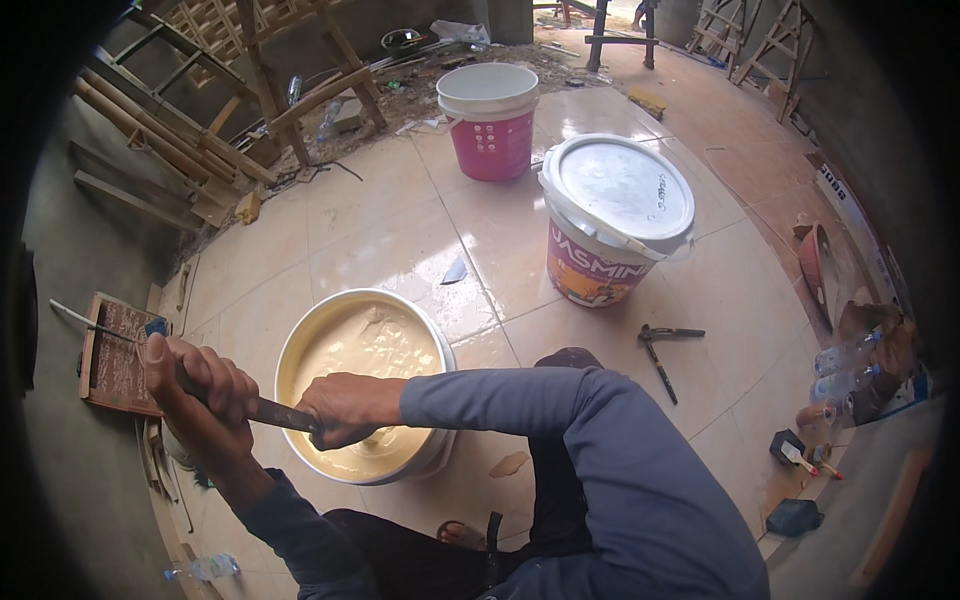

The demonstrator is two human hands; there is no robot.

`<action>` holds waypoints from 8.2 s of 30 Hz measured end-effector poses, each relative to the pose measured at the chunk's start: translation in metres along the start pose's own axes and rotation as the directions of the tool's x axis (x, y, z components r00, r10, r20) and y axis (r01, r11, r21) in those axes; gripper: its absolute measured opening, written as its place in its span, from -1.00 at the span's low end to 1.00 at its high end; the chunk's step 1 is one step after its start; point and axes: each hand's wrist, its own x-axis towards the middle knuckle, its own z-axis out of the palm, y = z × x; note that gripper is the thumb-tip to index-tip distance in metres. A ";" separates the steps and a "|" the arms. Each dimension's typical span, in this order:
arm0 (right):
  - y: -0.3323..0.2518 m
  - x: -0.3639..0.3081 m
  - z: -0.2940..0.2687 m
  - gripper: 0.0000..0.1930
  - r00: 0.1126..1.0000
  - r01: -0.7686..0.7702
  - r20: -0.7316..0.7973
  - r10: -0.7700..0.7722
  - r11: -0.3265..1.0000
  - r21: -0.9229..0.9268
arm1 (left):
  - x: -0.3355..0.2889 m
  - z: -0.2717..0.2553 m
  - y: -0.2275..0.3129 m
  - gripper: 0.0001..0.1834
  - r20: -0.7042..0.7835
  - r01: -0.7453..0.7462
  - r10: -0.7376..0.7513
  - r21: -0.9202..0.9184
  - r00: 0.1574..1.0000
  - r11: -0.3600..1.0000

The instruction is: The person sits on the floor and stirs a creamy yellow liquid in a bucket using a wooden stick. The person continues to mix the contents thoroughly throughout the clip.

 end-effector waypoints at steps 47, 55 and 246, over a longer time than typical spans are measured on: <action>0.029 -0.001 -0.026 -0.88 0.967 -0.090 -0.255 0.009 0.947 -0.309 | 0.036 -0.023 -0.043 -0.38 0.383 -0.081 0.188 -0.279 0.904 0.957; 0.005 0.005 0.006 -0.80 0.995 -0.085 -0.049 0.083 0.996 -0.039 | 0.013 -0.012 -0.007 -0.40 0.166 -0.029 0.039 -0.062 0.985 0.998; 0.027 -0.004 -0.011 -0.59 0.897 -0.033 -0.429 -0.102 0.955 -0.295 | 0.074 -0.024 -0.039 -0.45 0.166 -0.002 0.045 -0.254 0.985 0.967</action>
